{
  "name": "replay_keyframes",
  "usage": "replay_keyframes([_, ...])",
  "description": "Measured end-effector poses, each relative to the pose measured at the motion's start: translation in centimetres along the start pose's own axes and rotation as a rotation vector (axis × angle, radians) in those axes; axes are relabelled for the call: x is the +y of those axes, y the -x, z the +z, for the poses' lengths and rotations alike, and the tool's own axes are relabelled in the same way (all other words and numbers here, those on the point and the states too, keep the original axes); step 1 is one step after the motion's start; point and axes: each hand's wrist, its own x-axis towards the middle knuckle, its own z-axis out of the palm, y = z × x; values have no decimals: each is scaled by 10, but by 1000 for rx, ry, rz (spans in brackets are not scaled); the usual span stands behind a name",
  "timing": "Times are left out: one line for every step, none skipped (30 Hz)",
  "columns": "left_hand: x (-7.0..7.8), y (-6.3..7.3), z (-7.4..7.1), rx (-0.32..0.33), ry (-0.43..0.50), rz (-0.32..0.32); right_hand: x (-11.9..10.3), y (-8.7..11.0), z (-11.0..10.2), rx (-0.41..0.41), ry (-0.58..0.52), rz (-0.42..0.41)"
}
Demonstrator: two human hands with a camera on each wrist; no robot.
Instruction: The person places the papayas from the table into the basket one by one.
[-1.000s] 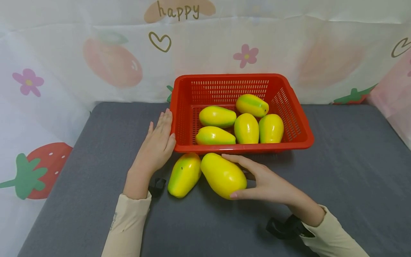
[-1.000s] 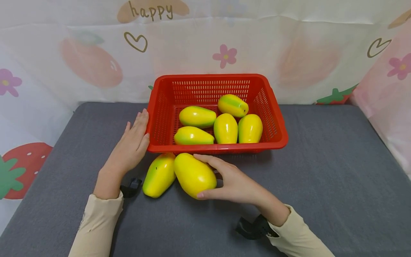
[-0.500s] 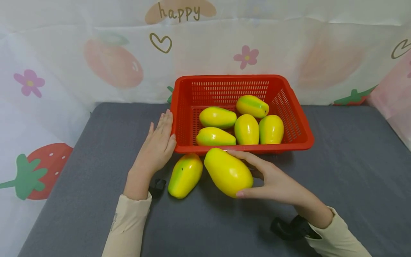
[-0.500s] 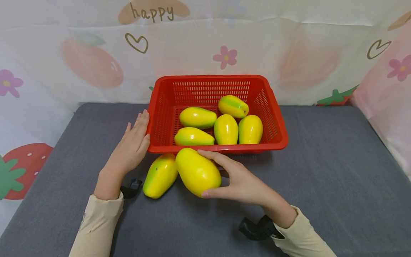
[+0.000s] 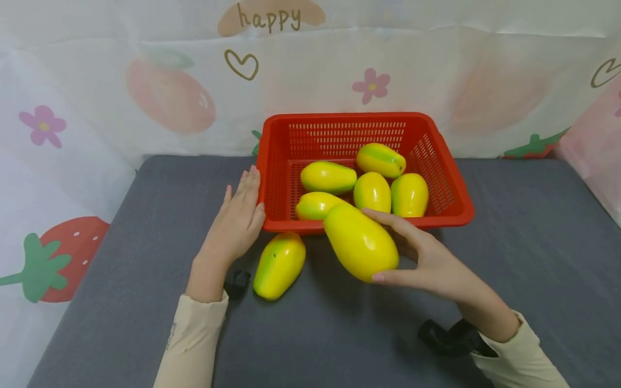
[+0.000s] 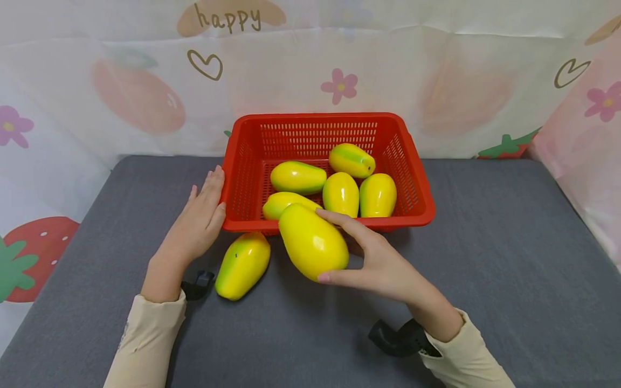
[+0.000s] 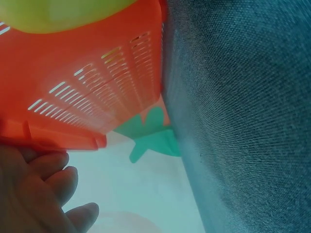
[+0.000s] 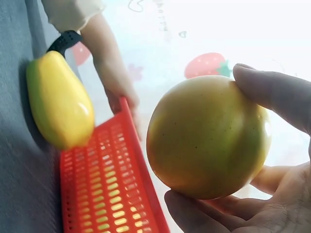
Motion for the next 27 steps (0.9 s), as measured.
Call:
replay_keyframes([0, 0, 0, 1, -1, 1, 0, 0, -2, 7, 0, 3])
replay_keyframes([0, 0, 0, 2, -1, 2, -1, 0, -3, 15, 7, 3])
replay_keyframes([0, 0, 0, 3, -1, 4, -1, 0, -5, 22, 11, 5])
replay_keyframes([0, 0, 0, 3, 0, 4, -1, 1, -7, 30, 15, 5])
replay_keyframes([0, 0, 0, 5, 1, 6, -1, 1, -8, 39, 22, 5])
replay_keyframes([0, 0, 0, 4, 2, 7, -1, 1, -10, 48, 27, -1])
replay_keyframes([0, 0, 0, 5, 3, 8, -1, 1, -12, 58, 31, -6])
replay_keyframes([0, 0, 0, 5, 3, 10, 0, 1, -13, 70, 34, -12])
replay_keyframes([0, 0, 0, 5, 4, 11, 0, 1, -15, 79, 32, -17])
replay_keyframes([0, 0, -1, 4, 4, 11, 0, 1, -16, 90, 29, -23])
replay_keyframes([0, 0, -1, 3, 4, 12, 1, 1, -18, 99, 26, -27])
replay_keyframes([0, 0, -1, 2, 4, 11, 2, 1, -19, 107, 20, -31])
replay_keyframes([0, 0, -1, 1, 5, 11, 2, 1, -21, 114, 16, -30])
replay_keyframes([0, 0, -1, 0, 6, 10, 3, 1, -22, 120, 11, -30])
replay_keyframes([1, 0, -1, -1, 8, 9, 3, 1, -23, 126, 5, -29])
replay_keyframes([1, 0, -1, -3, 9, 7, 4, 1, -24, 131, 0, -28])
replay_keyframes([1, 0, -1, -3, 7, 6, 5, 1, -25, 135, -8, -25])
replay_keyframes([1, 0, -1, -3, 7, 6, 5, 1, -25, 139, -12, -25])
replay_keyframes([1, 0, -1, -3, 6, 7, 6, 1, -26, 145, -17, -25])
replay_keyframes([1, -1, 0, -2, 5, 8, 6, 0, -27, 150, -24, -27])
replay_keyframes([1, -1, 0, -1, 4, 9, 7, 0, -28, 157, -30, -28])
replay_keyframes([0, -1, 0, -1, 3, 10, 7, -1, -29, 163, -37, -29])
replay_keyframes([0, -1, 0, -1, 3, 11, 8, -1, -30, 172, -44, -29])
replay_keyframes([0, -1, 0, -1, 5, 11, 9, -2, -31, 185, -44, -30])
replay_keyframes([0, -1, 0, -1, 4, 11, 10, -3, -32, 199, -45, -28])
replay_keyframes([0, 0, 0, -1, 4, 11, 11, -4, -33, 215, -45, -26])
replay_keyframes([-1, 0, -1, -2, 4, 9, 12, -5, -34, 232, -44, -23])
